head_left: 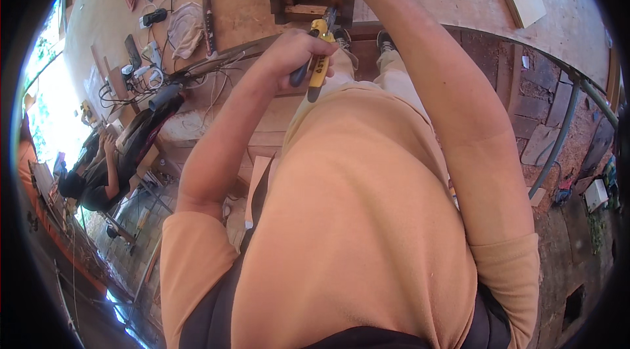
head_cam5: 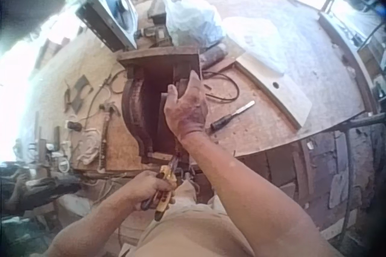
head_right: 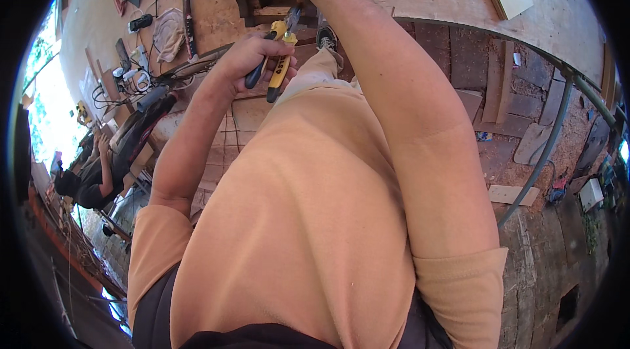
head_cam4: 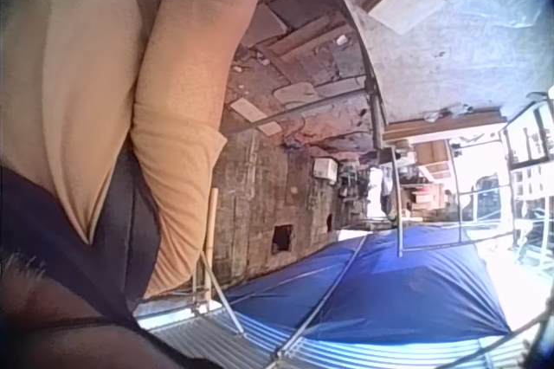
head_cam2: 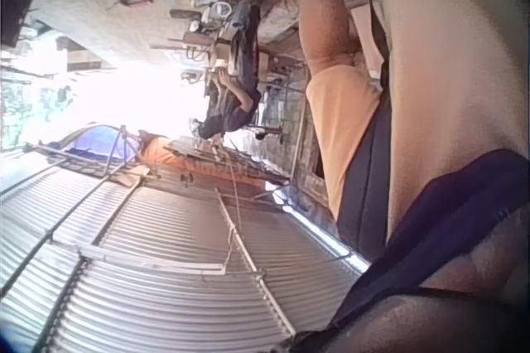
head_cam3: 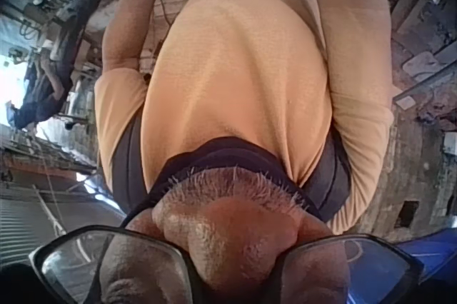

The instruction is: The person removes their glasses, picks up a pair of pliers from the workbench, and uses the pliers to pull nails from a wooden piece while holding it by hand.

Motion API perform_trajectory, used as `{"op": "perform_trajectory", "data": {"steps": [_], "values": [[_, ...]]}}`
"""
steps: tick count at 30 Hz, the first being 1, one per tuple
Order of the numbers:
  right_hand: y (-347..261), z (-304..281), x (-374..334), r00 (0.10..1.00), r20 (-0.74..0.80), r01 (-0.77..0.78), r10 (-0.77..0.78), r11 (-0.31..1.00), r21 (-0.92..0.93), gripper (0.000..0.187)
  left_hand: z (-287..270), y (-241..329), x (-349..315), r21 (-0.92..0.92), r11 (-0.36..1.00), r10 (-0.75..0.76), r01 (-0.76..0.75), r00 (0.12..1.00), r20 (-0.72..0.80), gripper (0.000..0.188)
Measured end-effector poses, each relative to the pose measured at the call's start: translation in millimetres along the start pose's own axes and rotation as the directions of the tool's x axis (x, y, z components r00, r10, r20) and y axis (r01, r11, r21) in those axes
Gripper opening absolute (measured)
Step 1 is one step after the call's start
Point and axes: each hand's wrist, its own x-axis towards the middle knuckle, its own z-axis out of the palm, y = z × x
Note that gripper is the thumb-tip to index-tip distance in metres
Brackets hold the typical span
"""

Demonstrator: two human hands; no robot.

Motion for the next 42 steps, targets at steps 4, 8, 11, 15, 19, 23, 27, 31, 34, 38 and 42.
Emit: {"op": "perform_trajectory", "data": {"steps": [4, 8, 11, 15, 19, 23, 27, 31, 34, 38, 42], "values": [[-0.7, 0.5, -0.2, 1.0, 0.012, 0.002, -0.001, 0.999, -0.042, 0.065, 9.5, 6.2, -3.5, 0.033, 0.999, -0.011, 0.013, 0.999, -0.042, 0.021], [4.2, 4.8, -0.6, 0.994, -0.07, 0.086, -0.088, 0.996, -0.028, 0.063, 6.4, -14.8, 12.6, 0.137, 0.99, 0.038, -0.026, 0.996, -0.086, 0.026], [3.1, 3.9, -0.4, 0.995, -0.062, 0.074, -0.075, 0.997, -0.013, 0.063, 6.1, -33.3, 20.0, 0.212, 0.972, 0.129, -0.101, 0.984, -0.12, 0.03], [0.2, -0.4, 1.9, 1.0, -0.003, 0.017, -0.017, 0.999, 0.049, 0.063, 12.3, -54.8, 24.0, 0.365, 0.911, 0.276, -0.192, 0.942, -0.191, 0.037], [-0.5, -0.7, 1.7, 1.0, 0.003, 0.021, -0.021, 0.999, 0.04, 0.064, 1.5, -87.8, 48.6, 0.763, 0.574, 0.651, -0.298, 0.732, -0.204, 0.039], [-0.8, 2.4, 4.7, 1.0, -0.005, 0.026, -0.026, 1.0, -0.008, 0.064, -11.4, -85.9, 50.3, 0.676, 0.676, 0.538, -0.294, 0.824, -0.179, 0.037], [-1.9, 2.1, 2.0, 1.0, -0.002, 0.011, -0.011, 1.0, 0.006, 0.064, -15.9, -75.5, 42.8, 0.2, 0.957, 0.219, -0.211, 0.976, -0.016, 0.025], [0.4, -4.9, 3.8, 0.999, 0.031, -0.035, 0.034, 0.999, 0.018, 0.065, 2.6, -50.4, 21.6, -0.029, 0.989, 0.148, -0.147, 0.987, 0.06, 0.017], [-3.0, -2.2, 1.1, 0.999, 0.03, -0.028, 0.027, 0.999, 0.019, 0.065, 5.7, -41.0, 13.7, -0.197, 0.973, 0.137, -0.12, 0.988, 0.074, 0.014], [-2.9, -1.3, 0.2, 1.0, 0.015, -0.008, 0.008, 0.999, -0.032, 0.065, 4.7, -12.2, 10.4, -0.052, 0.99, 0.139, -0.134, 0.984, 0.108, 0.018], [-3.8, -1.5, 1.8, 0.996, 0.049, -0.075, 0.073, 0.997, 0.023, 0.065, 7.3, -4.7, 4.7, -0.062, 0.992, 0.115, -0.111, 0.992, 0.06, 0.022]]}}
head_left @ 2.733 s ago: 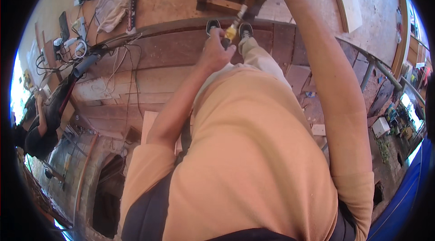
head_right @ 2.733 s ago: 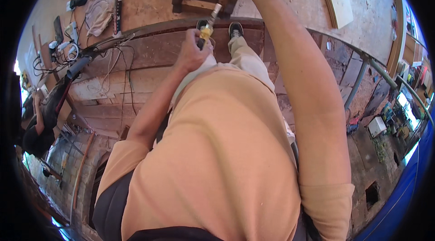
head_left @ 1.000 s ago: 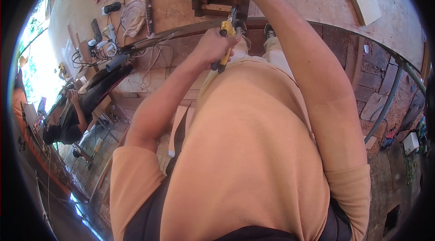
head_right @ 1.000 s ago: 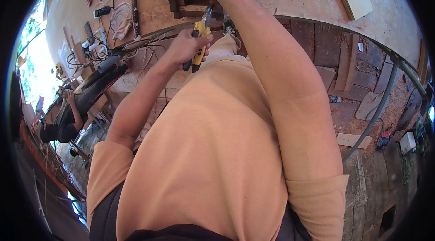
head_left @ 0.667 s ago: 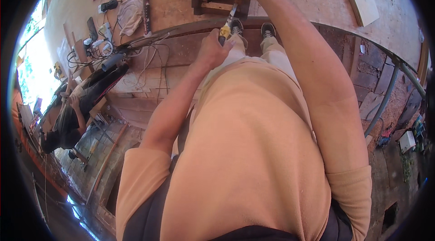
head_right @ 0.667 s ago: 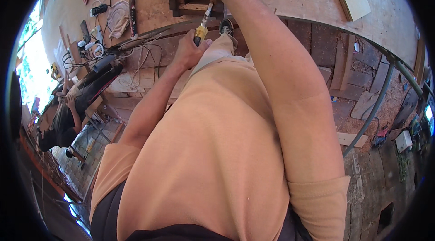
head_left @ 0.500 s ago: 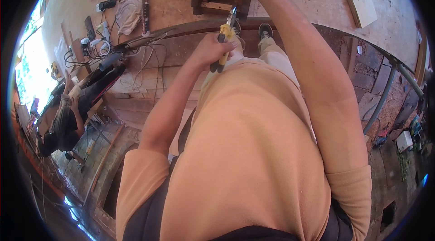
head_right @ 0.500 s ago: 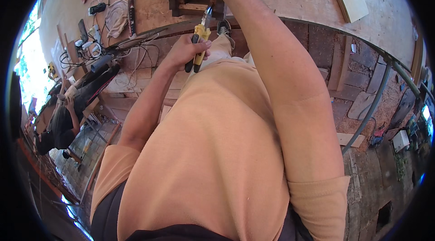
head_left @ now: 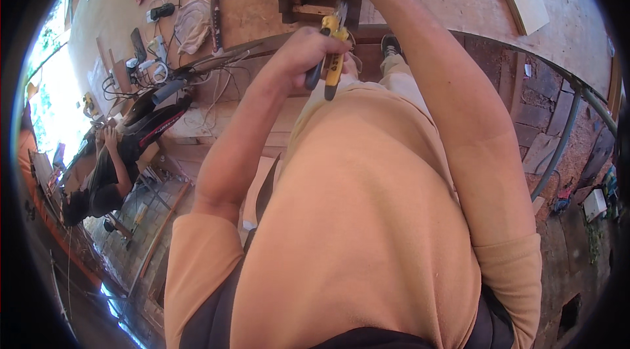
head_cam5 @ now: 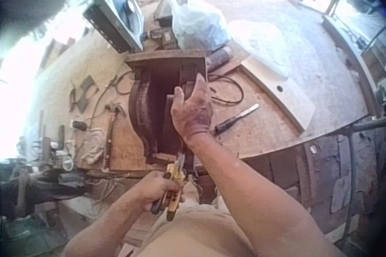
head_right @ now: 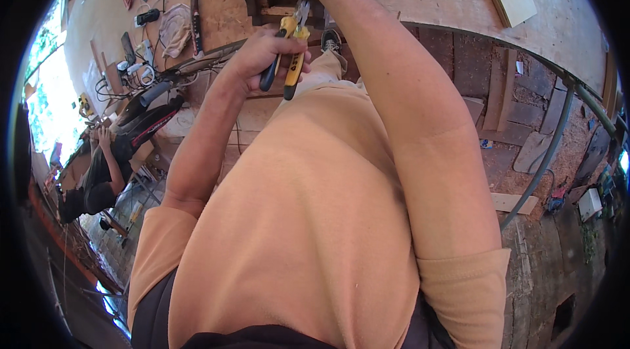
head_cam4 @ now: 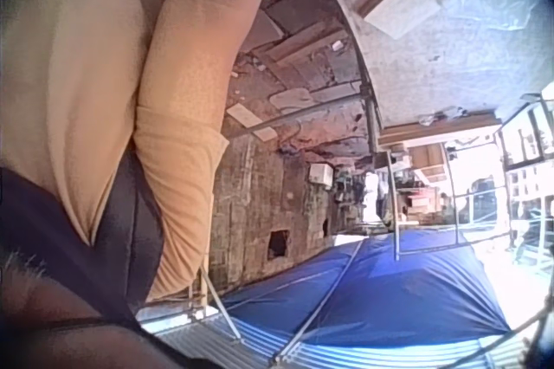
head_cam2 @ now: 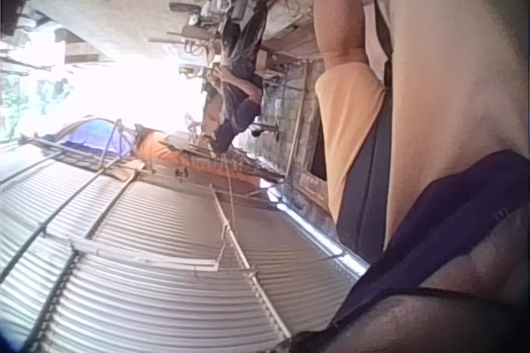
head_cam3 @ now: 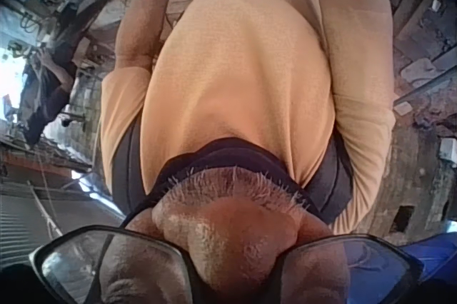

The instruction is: The person removes their glasses, picks up a pair of pliers from the workbench, and uses the pliers to pull nails from a wooden piece while holding it by hand.

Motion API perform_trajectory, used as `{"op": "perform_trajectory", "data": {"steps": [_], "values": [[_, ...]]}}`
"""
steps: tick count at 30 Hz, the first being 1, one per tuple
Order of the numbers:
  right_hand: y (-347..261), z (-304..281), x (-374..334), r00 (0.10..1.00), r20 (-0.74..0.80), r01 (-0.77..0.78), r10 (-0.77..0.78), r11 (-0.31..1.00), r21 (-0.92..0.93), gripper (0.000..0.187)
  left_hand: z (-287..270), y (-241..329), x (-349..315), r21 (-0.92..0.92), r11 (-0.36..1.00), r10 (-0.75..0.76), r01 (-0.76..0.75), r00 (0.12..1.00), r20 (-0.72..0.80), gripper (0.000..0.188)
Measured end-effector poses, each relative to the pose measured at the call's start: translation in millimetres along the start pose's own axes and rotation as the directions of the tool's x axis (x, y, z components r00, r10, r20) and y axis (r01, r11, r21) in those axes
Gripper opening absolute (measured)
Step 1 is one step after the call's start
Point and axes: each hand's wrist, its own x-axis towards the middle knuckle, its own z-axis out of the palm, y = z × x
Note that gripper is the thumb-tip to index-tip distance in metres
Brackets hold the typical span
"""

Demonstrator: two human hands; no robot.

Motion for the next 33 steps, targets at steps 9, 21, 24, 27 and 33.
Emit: {"op": "perform_trajectory", "data": {"steps": [9, 21, 24, 27, 33], "values": [[9.5, 10.1, -1.0, 0.989, -0.074, 0.125, -0.125, 0.992, -0.013, 0.064, -13.2, -10.2, -3.4, -0.066, 0.992, -0.103, 0.103, 0.995, 0.012, 0.019], [13.5, 11.3, -1.7, 0.984, -0.112, 0.136, -0.135, 0.991, -0.002, 0.063, -10.7, 4.3, -3.8, -0.174, 0.972, -0.152, 0.161, 0.986, 0.061, 0.022], [16.0, 12.9, 0.2, 0.988, -0.092, 0.122, -0.124, 0.992, -0.029, 0.063, -10.9, 6.8, -2.8, -0.187, 0.97, -0.144, 0.158, 0.986, 0.09, 0.022], [9.5, 9.7, -1.9, 0.991, -0.085, 0.11, -0.108, 0.994, 0.018, 0.063, -7.1, 10.6, -1.9, -0.185, 0.969, -0.153, 0.166, 0.985, 0.081, 0.021], [5.6, 5.3, -1.5, 0.991, -0.072, 0.11, -0.111, 0.994, -0.021, 0.063, -0.5, -1.6, 5.6, -0.198, 0.965, -0.18, 0.174, 0.983, -0.014, 0.02]]}}
